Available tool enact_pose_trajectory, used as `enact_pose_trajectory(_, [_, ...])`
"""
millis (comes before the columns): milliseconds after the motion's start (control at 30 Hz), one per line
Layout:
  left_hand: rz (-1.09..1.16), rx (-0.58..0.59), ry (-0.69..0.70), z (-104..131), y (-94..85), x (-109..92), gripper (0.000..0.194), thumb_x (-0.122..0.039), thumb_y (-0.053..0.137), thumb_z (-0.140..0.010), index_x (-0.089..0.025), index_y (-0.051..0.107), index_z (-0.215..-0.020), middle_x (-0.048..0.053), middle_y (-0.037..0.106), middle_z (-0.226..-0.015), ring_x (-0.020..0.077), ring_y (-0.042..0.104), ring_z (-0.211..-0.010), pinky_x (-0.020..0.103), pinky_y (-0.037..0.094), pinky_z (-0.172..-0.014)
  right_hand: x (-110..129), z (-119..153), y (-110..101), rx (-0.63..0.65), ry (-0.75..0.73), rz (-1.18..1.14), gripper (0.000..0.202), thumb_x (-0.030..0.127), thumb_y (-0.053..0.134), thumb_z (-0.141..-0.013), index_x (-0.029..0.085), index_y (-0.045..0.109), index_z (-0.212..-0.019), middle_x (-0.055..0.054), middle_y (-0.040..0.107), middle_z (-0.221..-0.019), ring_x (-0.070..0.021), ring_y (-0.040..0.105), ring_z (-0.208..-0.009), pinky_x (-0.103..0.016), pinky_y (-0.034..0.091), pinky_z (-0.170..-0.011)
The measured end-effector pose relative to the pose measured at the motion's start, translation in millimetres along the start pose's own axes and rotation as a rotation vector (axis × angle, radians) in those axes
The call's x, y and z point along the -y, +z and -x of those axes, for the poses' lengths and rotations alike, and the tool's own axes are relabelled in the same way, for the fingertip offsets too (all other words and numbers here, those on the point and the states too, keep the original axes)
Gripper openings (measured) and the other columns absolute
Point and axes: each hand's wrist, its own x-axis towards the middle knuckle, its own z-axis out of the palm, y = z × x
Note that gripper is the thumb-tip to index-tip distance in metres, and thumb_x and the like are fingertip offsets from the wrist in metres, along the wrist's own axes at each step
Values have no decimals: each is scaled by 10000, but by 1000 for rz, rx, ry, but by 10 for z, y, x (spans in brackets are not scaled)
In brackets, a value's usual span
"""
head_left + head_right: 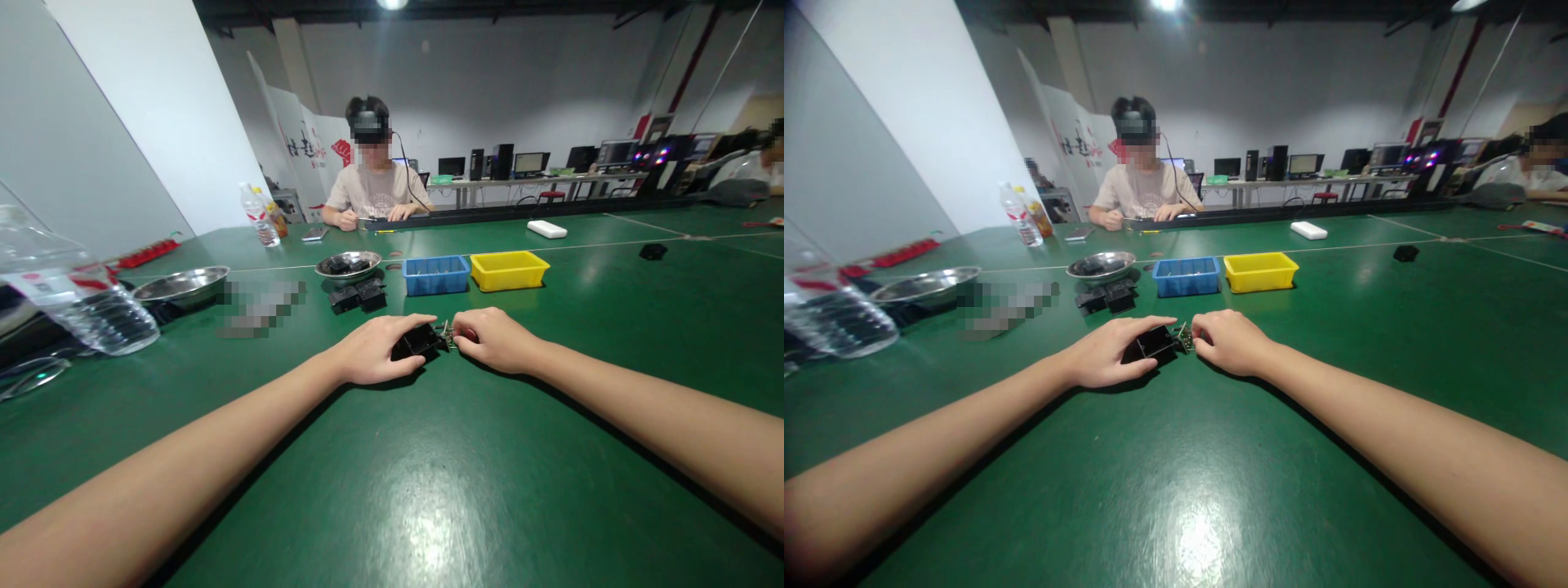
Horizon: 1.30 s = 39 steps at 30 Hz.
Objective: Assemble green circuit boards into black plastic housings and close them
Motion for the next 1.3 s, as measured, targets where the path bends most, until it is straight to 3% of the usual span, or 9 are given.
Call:
enact_pose_trajectory(267, [-25, 32, -69, -18, -28, -73, 504, -461, 554, -874, -170, 508, -1283, 92, 723, -967, 246, 688, -800, 333, 507, -715, 2, -1, -4, 2, 2, 0, 93, 150, 588, -855, 168, 661, -800, -27, 657, -750, -151, 510, -665, -248, 311, -636])
enact_pose_trajectory(533, [92, -38, -135, -6, 23, -51, 532, -540, 702, -796, -221, 401, -1096, -23, 571, -774, 183, 574, -649, 280, 406, -595, 5, -3, -5, 3, 5, 5, 95, 161, 585, -866, 168, 672, -827, -33, 666, -759, -157, 521, -672, -254, 309, -646])
enact_pose_trajectory(700, [74, -121, -147, -9, 40, -27, 607, -614, 751, -716, -238, 360, -990, -17, 521, -813, 179, 549, -665, 288, 403, -601, 1, -6, -5, 5, -1, 7, 97, 150, 583, -861, 169, 669, -819, -34, 666, -761, -157, 524, -672, -254, 307, -644])
enact_pose_trajectory(1300, [46, -121, -129, -8, 40, -29, 588, -637, 730, -717, -239, 365, -949, 2, 549, -845, 191, 575, -702, 314, 450, -635, 0, -1, 5, -3, -2, 12, 99, 156, 582, -862, 170, 672, -821, -34, 673, -771, -157, 524, -676, -251, 310, -647])
